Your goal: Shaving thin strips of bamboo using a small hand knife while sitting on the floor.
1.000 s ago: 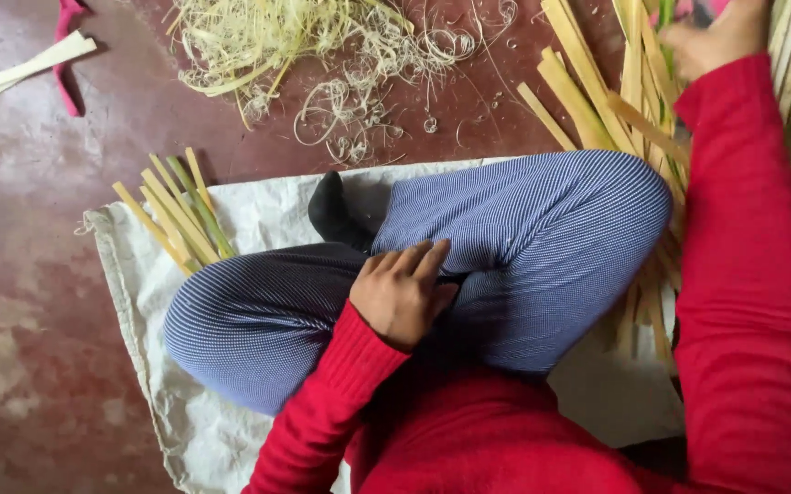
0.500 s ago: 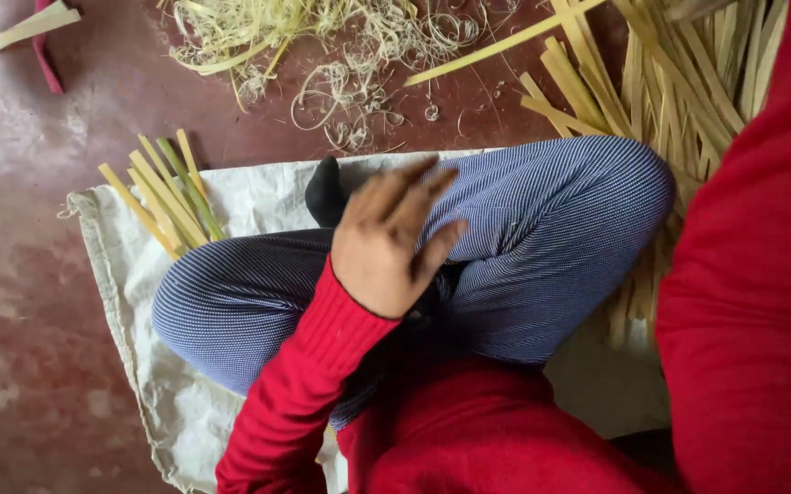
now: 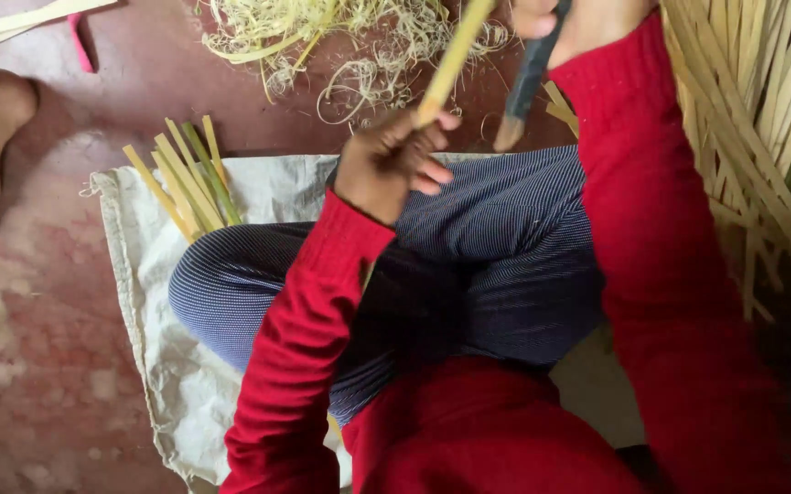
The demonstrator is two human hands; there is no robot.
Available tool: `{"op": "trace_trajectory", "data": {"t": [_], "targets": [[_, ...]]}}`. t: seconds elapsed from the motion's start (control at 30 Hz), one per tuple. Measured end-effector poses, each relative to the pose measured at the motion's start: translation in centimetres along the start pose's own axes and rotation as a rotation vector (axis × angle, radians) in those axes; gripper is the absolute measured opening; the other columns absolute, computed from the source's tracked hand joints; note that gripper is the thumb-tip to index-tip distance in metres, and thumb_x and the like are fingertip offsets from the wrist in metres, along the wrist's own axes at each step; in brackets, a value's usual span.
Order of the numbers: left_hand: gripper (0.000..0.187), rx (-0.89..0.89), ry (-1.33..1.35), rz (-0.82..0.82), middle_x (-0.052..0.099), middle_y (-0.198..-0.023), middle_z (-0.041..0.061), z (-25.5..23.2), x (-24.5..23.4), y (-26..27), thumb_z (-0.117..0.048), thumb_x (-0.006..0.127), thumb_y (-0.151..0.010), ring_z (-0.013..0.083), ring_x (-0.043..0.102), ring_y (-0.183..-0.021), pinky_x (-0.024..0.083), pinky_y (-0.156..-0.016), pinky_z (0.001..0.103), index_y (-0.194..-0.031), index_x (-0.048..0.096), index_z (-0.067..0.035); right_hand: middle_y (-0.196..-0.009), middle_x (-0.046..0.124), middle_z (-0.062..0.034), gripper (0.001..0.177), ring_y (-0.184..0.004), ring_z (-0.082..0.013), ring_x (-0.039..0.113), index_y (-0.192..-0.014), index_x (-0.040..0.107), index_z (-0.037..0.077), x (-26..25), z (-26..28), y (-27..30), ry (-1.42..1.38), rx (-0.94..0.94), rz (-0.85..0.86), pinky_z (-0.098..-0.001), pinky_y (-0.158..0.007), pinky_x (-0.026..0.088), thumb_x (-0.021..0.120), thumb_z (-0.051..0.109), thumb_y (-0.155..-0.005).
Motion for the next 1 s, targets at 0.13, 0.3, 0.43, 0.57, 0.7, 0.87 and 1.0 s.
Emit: {"op": "trace_trajectory", "data": {"t": [0.13,0.3,0.43,0.57,0.7,0.87,1.0], "targets": [[0.018,-0.044,0.307,-0.073,0.077,-0.109,0.004,5.8,-4.3,-2.9,-0.010,0.065,-0.098,0.0054,0.047,-0.046,0.041,-0.038,0.021,-0.114,0.071,-0.005,-0.079,0.058,-0.0025,0.014,-0.057,-0.0094,0.052,-0.101,0.060,0.004,1.3,-2.7,-0.9,-0.132,0.030,0.069,-0.0227,-0.046,0.038,0.050,0.001,-0.092],[0.032,-0.156,0.494,-0.166,0.068,-0.093,0.006,4.5,-4.9,-2.7,-0.006,0.051,-0.095,0.0092,0.046,-0.044,0.033,-0.036,0.023,-0.121,0.069,0.001,-0.082,0.068,-0.0131,0.009,-0.055,-0.0150,0.058,-0.110,0.057,0.003,2.9,-5.4,-0.7,-0.115,0.094,0.261,-0.0294,-0.047,0.049,0.055,0.003,-0.101],[0.023,-0.102,0.691,-0.027,0.068,-0.086,0.022,6.4,-4.5,-3.9,0.006,0.044,-0.094,0.0283,0.070,-0.072,0.061,-0.063,0.033,-0.110,0.059,0.010,-0.075,0.066,-0.0243,0.008,-0.044,-0.0165,0.047,-0.095,0.045,0.004,3.9,-5.7,0.1,-0.213,0.155,0.209,-0.0278,-0.039,0.037,0.051,0.001,-0.098],[0.038,-0.183,0.594,-0.066,0.062,-0.067,0.009,5.2,-3.8,-3.3,0.001,0.046,-0.091,0.0151,0.056,-0.053,0.040,-0.047,0.024,-0.120,0.069,0.008,-0.073,0.067,-0.0176,0.005,-0.045,-0.0136,0.048,-0.102,0.052,-0.001,4.4,-6.5,-0.1,-0.134,0.168,0.343,-0.0271,-0.039,0.041,0.050,0.003,-0.100],[0.021,-0.081,0.627,-0.018,0.060,-0.070,0.011,5.8,-3.7,-3.5,-0.004,0.044,-0.089,0.0137,0.048,-0.055,0.034,-0.046,0.024,-0.092,0.064,0.000,-0.071,0.064,-0.0129,0.007,-0.043,-0.0101,0.047,-0.106,0.053,-0.001,5.2,-8.3,-0.3,-0.103,0.236,0.468,-0.0244,-0.035,0.039,0.050,0.001,-0.100],[0.024,-0.126,0.688,-0.080,0.059,-0.070,0.011,5.1,-3.2,-2.9,-0.003,0.044,-0.086,0.0176,0.052,-0.060,0.038,-0.052,0.026,-0.090,0.066,0.004,-0.073,0.061,-0.0112,0.014,-0.044,-0.0078,0.044,-0.115,0.047,0.003,5.4,-8.9,-0.4,-0.034,0.239,0.533,-0.0210,-0.034,0.038,0.052,0.002,-0.102],[0.013,-0.112,0.736,-0.071,0.062,-0.075,0.013,6.6,-2.9,-3.3,-0.001,0.047,-0.088,0.0123,0.045,-0.057,0.032,-0.047,0.023,-0.094,0.059,0.002,-0.072,0.062,-0.0117,0.012,-0.043,-0.0060,0.043,-0.112,0.054,0.001,5.7,-8.3,-0.1,-0.086,0.308,0.522,-0.0200,-0.032,0.036,0.053,-0.001,-0.100]]}}
Point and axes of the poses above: each hand's wrist, its own y-axis away from the middle knuckle, its own x-axis out of the palm, z = x × y, the point moved 4 cm from there along -y, towards the middle knuckle
